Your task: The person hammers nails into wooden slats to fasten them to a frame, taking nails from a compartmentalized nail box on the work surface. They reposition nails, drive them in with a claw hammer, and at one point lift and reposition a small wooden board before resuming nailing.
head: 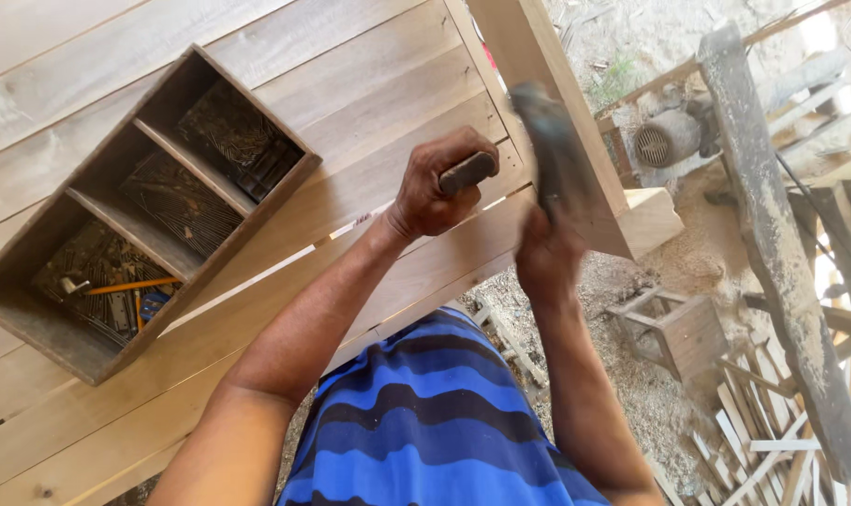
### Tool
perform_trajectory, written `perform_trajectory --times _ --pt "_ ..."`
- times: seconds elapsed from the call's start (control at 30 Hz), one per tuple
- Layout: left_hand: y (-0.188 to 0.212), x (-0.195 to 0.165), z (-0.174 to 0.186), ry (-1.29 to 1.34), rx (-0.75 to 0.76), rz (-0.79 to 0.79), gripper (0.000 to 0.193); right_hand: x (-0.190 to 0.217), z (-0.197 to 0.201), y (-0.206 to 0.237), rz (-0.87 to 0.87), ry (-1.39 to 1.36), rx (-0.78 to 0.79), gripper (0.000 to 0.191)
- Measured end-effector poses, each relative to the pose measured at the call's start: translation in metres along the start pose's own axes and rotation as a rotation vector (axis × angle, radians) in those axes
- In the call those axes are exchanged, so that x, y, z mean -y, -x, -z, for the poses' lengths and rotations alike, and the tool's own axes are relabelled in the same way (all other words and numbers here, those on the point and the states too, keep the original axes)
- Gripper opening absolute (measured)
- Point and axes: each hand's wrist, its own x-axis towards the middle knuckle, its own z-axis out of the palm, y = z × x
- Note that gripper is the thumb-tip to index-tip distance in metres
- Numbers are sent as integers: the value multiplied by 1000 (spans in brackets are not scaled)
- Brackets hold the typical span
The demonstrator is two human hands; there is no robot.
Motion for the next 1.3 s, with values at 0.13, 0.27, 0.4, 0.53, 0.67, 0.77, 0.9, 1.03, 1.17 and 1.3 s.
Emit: perform_trajectory --times 0.13,0.27,0.4,0.53,0.67,0.77,0.9,1.03,1.17,1.3 --pt "0 -2 0 13 -19 90 34 -17 -18 3 -503 44 397 41" --pt "-1 -2 1 -16 -30 42 35 -21 12 18 -515 -267 110 49" --pt "-1 -3 2 -30 -20 54 34 -23 -5 15 -475 -341 85 46" --pt "3 -4 1 -35 -21 56 32 -21 -11 0 -288 32 331 47" --pt "7 -5 -2 -24 -36 61 30 -2 19 1 -509 -195 214 54" --pt "11 -6 -2 -27 -64 82 30 4 12 -4 -514 -271 164 57" --pt "17 -11 2 -28 -74 25 18 -9 -12 -18 -380 95 437 52" --pt "26 -19 6 34 -103 66 23 -12 7 -15 -626 -157 388 50" --pt "13 -13 17 161 -221 5 27 -6 15 -21 -698 -125 389 48" --pt "-23 5 36 25 -209 123 26 -2 -10 -16 -425 11 384 56"
